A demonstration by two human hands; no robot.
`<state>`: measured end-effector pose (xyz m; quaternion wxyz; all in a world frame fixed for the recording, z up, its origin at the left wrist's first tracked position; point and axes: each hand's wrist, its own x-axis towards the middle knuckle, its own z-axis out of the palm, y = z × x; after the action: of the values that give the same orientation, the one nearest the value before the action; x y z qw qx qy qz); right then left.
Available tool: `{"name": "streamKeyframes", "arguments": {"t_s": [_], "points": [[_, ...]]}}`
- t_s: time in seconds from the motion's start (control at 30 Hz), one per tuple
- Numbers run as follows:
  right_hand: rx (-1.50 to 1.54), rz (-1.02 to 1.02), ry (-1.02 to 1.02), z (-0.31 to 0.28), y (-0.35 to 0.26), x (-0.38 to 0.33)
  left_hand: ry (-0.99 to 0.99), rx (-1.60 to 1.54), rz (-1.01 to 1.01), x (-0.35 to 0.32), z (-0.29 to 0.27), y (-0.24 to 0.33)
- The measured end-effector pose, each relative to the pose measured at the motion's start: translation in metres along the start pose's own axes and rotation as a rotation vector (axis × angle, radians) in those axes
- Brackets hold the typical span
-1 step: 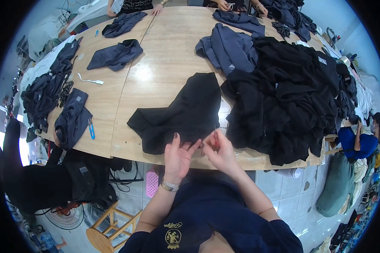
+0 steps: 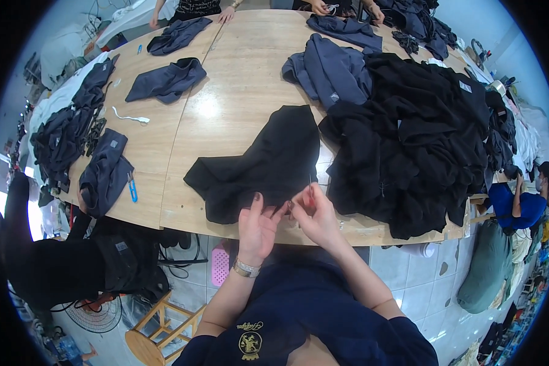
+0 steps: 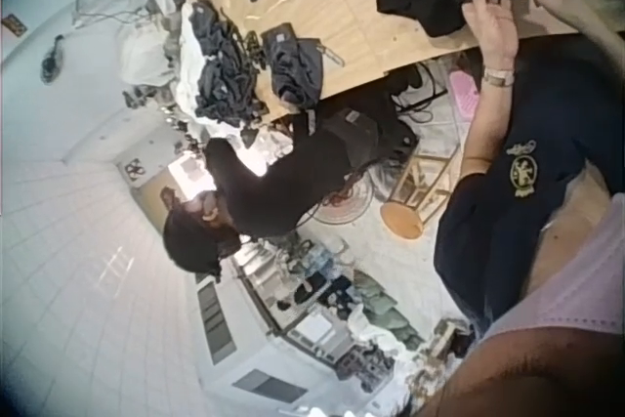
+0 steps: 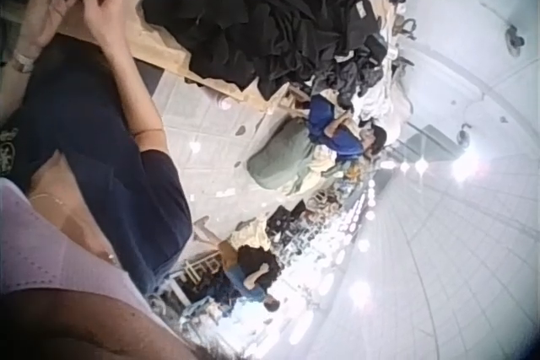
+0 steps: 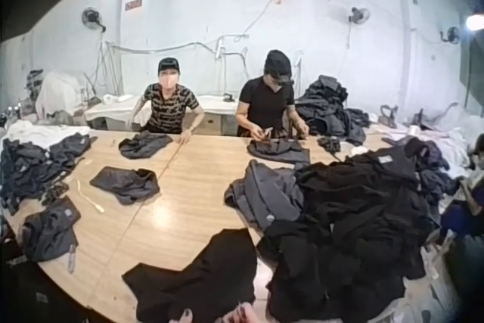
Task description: Remove loose threads and inspect dark garments at a textile manufacturing table.
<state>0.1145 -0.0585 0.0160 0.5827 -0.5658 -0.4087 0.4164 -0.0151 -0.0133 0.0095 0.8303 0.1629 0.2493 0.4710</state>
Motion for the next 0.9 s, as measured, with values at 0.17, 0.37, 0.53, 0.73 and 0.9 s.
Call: {"name": "streamKeyframes", "arguments": {"t_s": [0.17,0.37,0.53,0.73,0.9], "points": [[-0.226,0.001,0.017,0.013,0.000,0.009,0.090,0.178,0.139,-0.001,-0.002,-0.013],[-0.138,0.056,0.100,0.012,0.017,0.012,0.080,0.239,0.211,0.001,-0.006,-0.022],[0.125,0.152,0.109,0.009,0.013,0.010,0.114,0.395,0.284,0.005,-0.014,-0.029],[-0.037,0.072,0.188,0.010,0.031,0.013,0.081,0.665,0.341,0.006,-0.023,-0.038],[0.244,0.078,0.087,0.009,0.029,0.012,0.073,0.479,0.304,0.011,-0.027,-0.035]]}}
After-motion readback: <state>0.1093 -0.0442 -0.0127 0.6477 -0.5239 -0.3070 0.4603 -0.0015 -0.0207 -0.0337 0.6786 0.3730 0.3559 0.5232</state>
